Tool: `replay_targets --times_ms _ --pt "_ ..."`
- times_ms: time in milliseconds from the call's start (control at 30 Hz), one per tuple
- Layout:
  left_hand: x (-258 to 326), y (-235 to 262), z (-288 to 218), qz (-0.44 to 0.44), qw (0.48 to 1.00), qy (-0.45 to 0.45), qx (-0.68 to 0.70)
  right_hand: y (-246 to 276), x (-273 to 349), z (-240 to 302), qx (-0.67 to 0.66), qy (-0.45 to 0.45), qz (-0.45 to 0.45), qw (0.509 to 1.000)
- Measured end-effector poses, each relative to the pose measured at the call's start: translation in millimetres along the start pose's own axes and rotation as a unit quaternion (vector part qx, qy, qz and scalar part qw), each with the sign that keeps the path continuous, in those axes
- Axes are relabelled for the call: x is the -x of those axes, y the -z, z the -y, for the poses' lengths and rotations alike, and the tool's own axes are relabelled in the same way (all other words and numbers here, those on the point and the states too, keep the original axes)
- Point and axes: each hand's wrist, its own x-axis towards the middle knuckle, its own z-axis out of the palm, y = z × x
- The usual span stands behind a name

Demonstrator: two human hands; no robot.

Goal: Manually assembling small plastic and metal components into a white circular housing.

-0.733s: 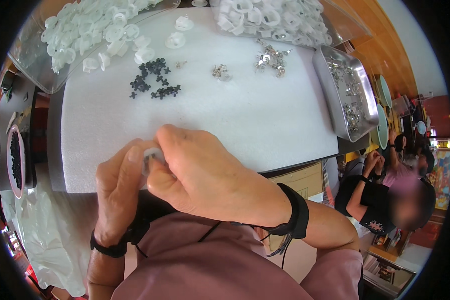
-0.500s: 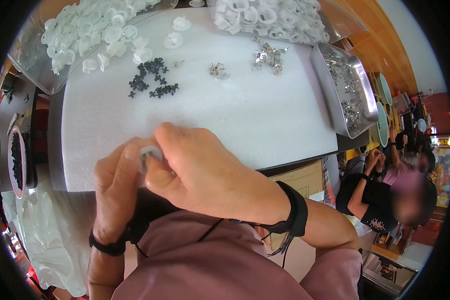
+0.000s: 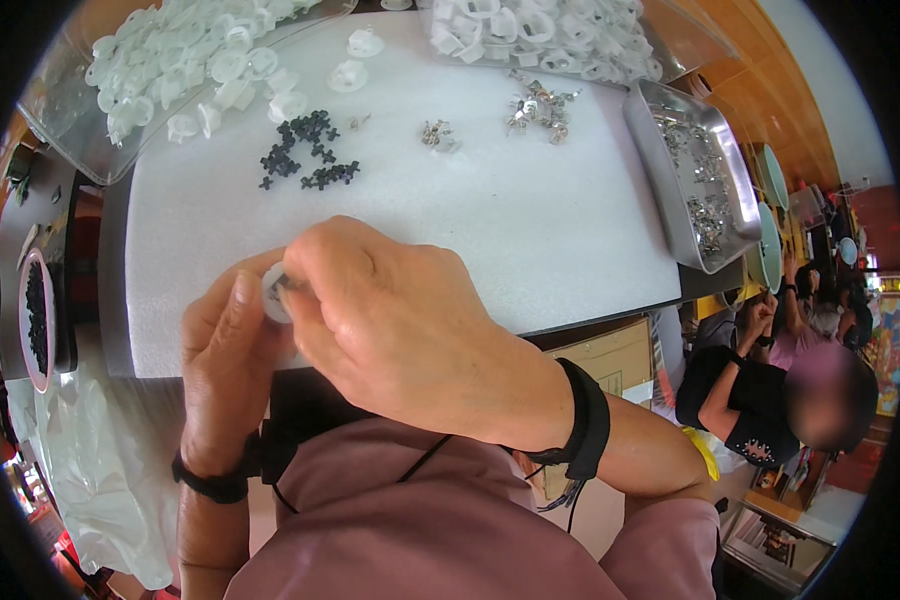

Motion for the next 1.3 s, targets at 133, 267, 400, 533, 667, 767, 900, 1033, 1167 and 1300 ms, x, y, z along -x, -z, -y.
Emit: replay_targets --times_ms 133,267,400,533,667,767,900,1033,1167,1300 --pt "-2 3 6 0.018 0.999 -0.044 -0.014 -4 -3 -4 0.029 0.063 -0.033 0.997" --pt "-1 2 7 0.002 0.999 -0.048 -0.025 -8 0 -2 0.025 0.076 -0.050 0.996" --pt "-1 1 8 -0.002 0.998 -0.061 -0.025 -8 0 2 0.051 0.073 -0.035 0.995" --pt "-2 -1 6 0.013 0.996 -0.071 -0.051 -9 5 1 -0.007 0.031 -0.050 0.998" --pt "-3 -1 9 0.005 0.993 -0.097 -0.064 -10 4 6 -0.013 0.011 -0.059 0.998" --pt "-4 -2 11 0.003 0.991 -0.107 -0.085 -8 3 5 0.064 0.055 -0.068 0.994" --pt "-3 -3 10 0.006 0.991 -0.106 -0.084 -11 4 4 0.111 0.093 -0.089 0.985" --pt "-3 -2 13 -0.001 0.991 -0.112 -0.073 -13 4 3 0.108 0.097 -0.088 0.985" --pt "-2 -1 12 0.003 0.987 -0.123 -0.101 -13 3 2 0.070 0.088 -0.087 0.990" --pt "-4 -2 12 0.017 0.985 -0.135 -0.110 -13 2 2 0.067 0.079 -0.086 0.991"
